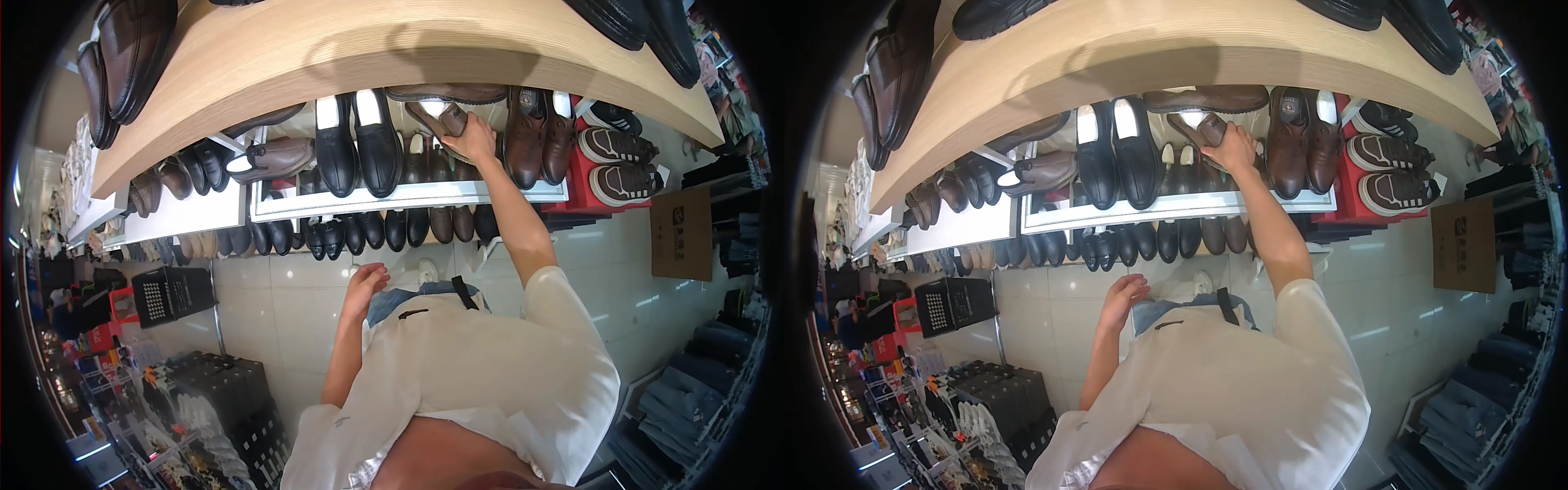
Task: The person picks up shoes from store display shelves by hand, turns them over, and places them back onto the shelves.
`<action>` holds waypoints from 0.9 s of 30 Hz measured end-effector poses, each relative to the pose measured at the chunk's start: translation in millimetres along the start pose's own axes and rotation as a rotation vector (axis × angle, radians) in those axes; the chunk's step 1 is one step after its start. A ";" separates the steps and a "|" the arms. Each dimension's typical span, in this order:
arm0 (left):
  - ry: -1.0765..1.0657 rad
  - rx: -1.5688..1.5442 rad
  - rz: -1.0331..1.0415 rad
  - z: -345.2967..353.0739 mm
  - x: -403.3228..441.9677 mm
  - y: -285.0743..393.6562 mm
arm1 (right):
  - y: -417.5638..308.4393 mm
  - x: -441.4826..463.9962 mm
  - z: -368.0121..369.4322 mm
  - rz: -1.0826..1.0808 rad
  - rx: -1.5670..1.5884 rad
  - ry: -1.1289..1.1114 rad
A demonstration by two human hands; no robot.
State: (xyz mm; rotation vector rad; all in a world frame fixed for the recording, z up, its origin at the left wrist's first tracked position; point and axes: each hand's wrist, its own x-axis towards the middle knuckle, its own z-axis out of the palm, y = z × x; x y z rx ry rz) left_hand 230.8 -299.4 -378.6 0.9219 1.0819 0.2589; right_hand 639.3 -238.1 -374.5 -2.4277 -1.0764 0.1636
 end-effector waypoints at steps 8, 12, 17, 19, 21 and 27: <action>0.021 -0.026 -0.042 4.0 -2.8 -9.8 | -3.5 -13.2 0.9 -0.009 -0.104 0.040; 0.060 -0.032 -0.068 4.5 -4.3 -15.7 | 0.0 -10.9 -3.1 -0.080 -0.089 0.036; 0.087 -0.059 -0.098 1.7 -8.3 -19.4 | 4.2 -9.8 -7.0 -0.148 -0.077 0.000; 0.085 -0.084 -0.098 -2.1 -6.4 -24.2 | 4.1 -10.1 -3.2 -0.154 -0.080 0.043; 0.076 -0.091 -0.090 -3.7 -5.4 -22.3 | 1.6 -9.1 -4.2 -0.137 -0.113 0.018; 0.069 -0.089 -0.064 -5.2 -7.9 -2.8 | -0.8 -13.4 -2.9 -0.123 -0.134 0.030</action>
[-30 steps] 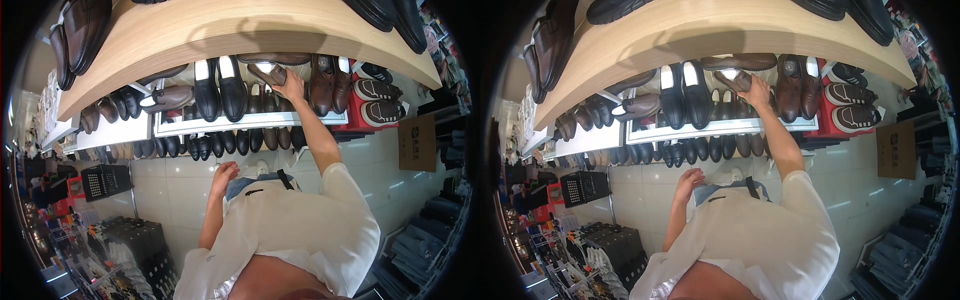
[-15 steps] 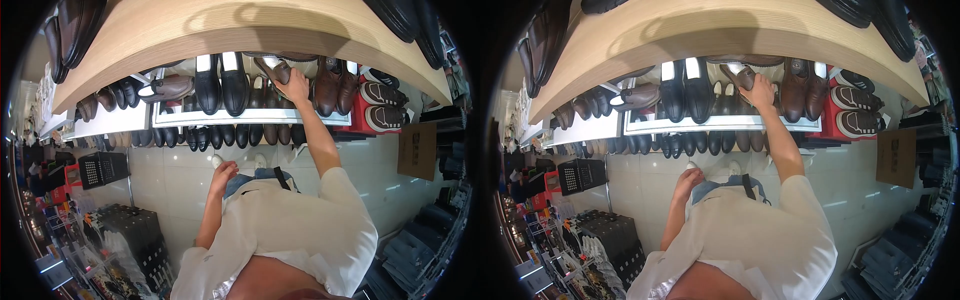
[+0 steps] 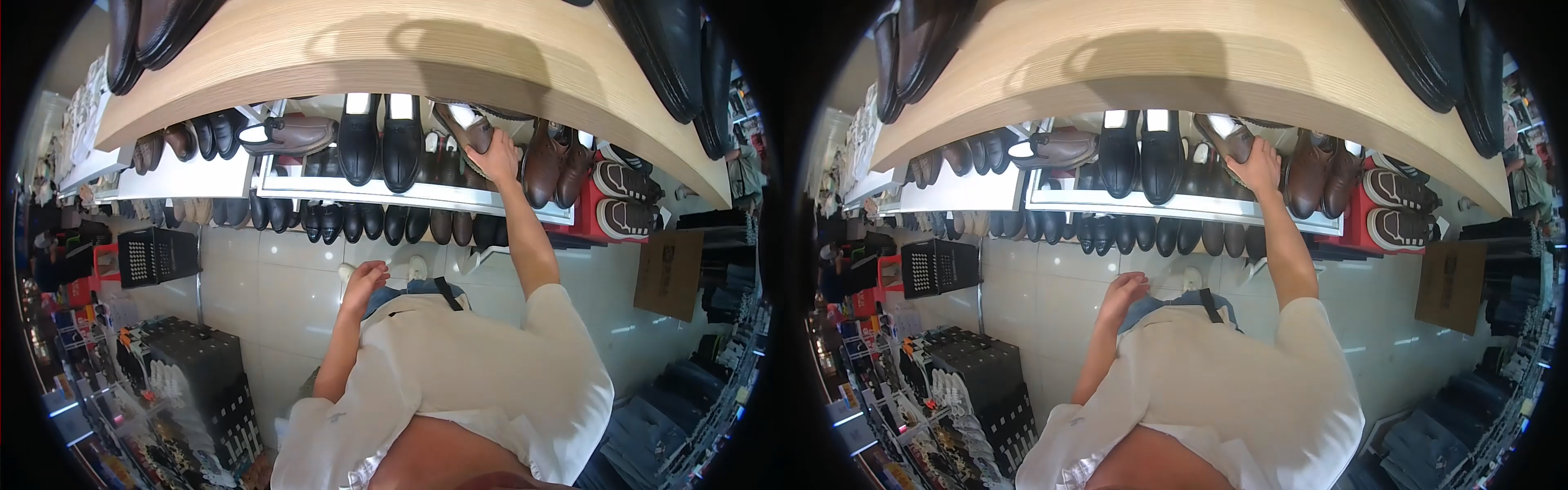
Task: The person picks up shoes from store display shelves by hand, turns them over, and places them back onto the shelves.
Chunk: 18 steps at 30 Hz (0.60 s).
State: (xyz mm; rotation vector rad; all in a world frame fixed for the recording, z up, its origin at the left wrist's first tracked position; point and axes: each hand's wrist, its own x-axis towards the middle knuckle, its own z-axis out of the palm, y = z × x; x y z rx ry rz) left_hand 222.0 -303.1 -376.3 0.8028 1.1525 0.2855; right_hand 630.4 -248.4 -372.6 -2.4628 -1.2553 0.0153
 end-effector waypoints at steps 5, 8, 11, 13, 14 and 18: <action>0.077 -0.022 0.025 -13.8 -5.2 1.9 | 3.7 -0.7 9.3 -0.058 -0.057 0.055; 0.111 -0.091 0.030 -23.9 -14.9 -11.3 | 6.5 -0.5 7.4 -0.119 -0.024 0.013; 0.086 -0.158 0.045 -35.6 -17.1 -24.9 | -4.9 -2.6 -2.9 -0.051 -0.024 -0.099; 0.073 -0.185 -0.005 -47.6 -22.8 -27.1 | -4.6 -16.9 11.1 -0.069 -0.154 0.027; 0.072 -0.197 0.006 -54.2 -25.8 -27.0 | -4.7 -28.1 21.4 -0.072 -0.276 0.148; 0.139 -0.268 0.152 -100.5 -30.5 -32.9 | -60.2 -102.7 20.0 -0.096 -0.137 0.350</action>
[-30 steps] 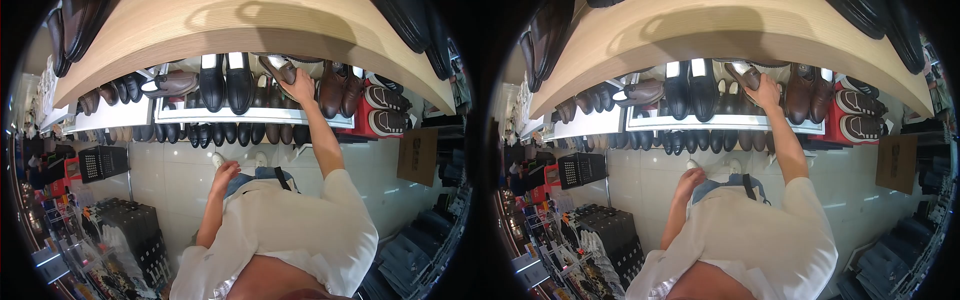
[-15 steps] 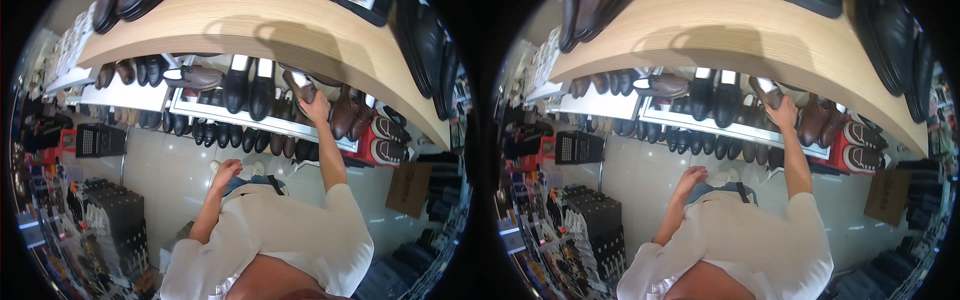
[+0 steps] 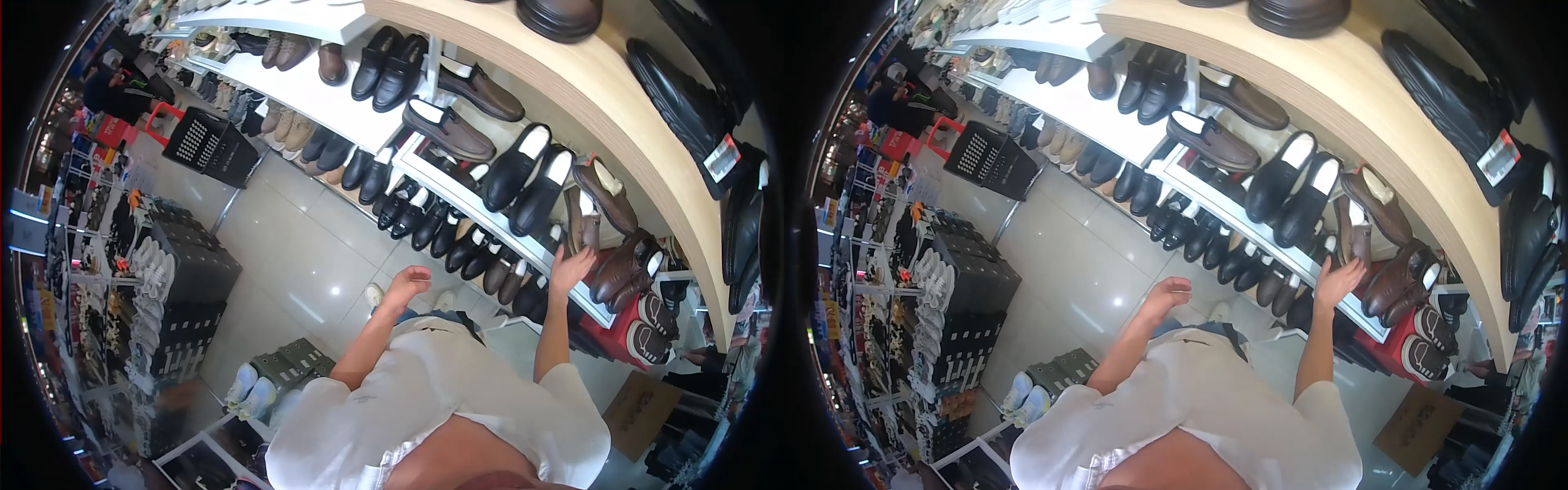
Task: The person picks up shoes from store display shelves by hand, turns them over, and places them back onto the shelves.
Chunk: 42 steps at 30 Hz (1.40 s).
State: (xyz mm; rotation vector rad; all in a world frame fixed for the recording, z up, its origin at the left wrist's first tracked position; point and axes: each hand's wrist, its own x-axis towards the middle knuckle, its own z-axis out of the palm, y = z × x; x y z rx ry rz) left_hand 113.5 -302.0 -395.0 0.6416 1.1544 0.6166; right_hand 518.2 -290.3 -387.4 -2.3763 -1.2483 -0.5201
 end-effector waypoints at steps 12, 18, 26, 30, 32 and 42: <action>0.297 -0.091 0.251 -196.8 -60.3 105.9 | -342.3 -28.3 -86.9 -0.250 0.759 0.052; 0.477 0.067 0.415 -283.0 -86.1 150.3 | -477.9 16.0 -129.0 -0.488 0.962 0.225; 0.733 0.232 0.642 -358.0 -102.0 260.1 | -619.2 80.2 -151.9 -0.566 1.178 0.433; 0.766 0.301 0.796 -388.7 -96.5 334.8 | -676.4 99.6 -158.8 -0.598 1.233 0.452; 0.768 0.314 0.850 -401.0 -89.8 371.3 | -700.2 103.6 -154.5 -0.584 1.269 0.430; 0.791 0.582 1.182 -449.7 -30.0 543.5 | -876.5 129.3 -136.1 -0.734 1.338 0.106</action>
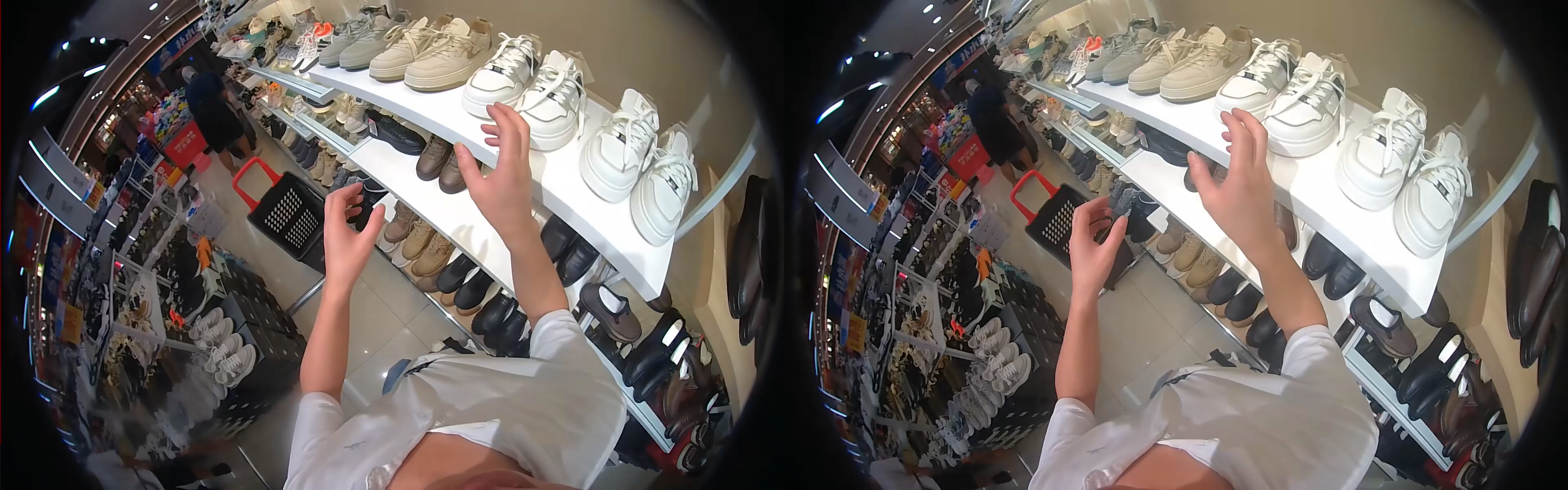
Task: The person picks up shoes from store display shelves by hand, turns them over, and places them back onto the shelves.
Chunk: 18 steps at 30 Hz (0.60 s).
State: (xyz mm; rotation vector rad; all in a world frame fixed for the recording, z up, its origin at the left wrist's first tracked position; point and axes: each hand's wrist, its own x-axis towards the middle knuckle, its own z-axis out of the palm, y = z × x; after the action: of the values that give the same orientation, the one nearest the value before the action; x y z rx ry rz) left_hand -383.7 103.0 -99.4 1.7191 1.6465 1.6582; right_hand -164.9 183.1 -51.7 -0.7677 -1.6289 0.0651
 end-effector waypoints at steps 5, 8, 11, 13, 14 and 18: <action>0.016 0.041 0.159 1.9 83.1 -19.4 | 14.5 34.5 59.6 0.100 -0.054 -0.018; -0.007 0.056 0.224 10.4 140.8 -38.0 | 21.9 48.7 85.4 0.059 -0.300 -0.029; -0.038 0.069 0.350 23.0 197.2 -54.5 | 31.7 61.9 113.5 0.057 -0.470 -0.020; -0.061 0.042 0.405 30.3 230.3 -65.4 | 34.0 69.3 128.7 0.126 -0.557 -0.040; -0.084 0.027 0.459 34.8 246.9 -69.3 | 36.6 76.7 138.8 0.173 -0.614 -0.046; -0.145 -0.033 0.596 68.2 307.1 -94.6 | 56.7 98.1 177.0 0.212 -0.682 0.004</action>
State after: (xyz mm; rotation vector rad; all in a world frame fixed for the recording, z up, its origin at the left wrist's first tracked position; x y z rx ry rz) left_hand -464.5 414.1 -32.0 2.4056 1.0902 1.7102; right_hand -299.7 343.2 -33.3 -1.4555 -1.5632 -0.3585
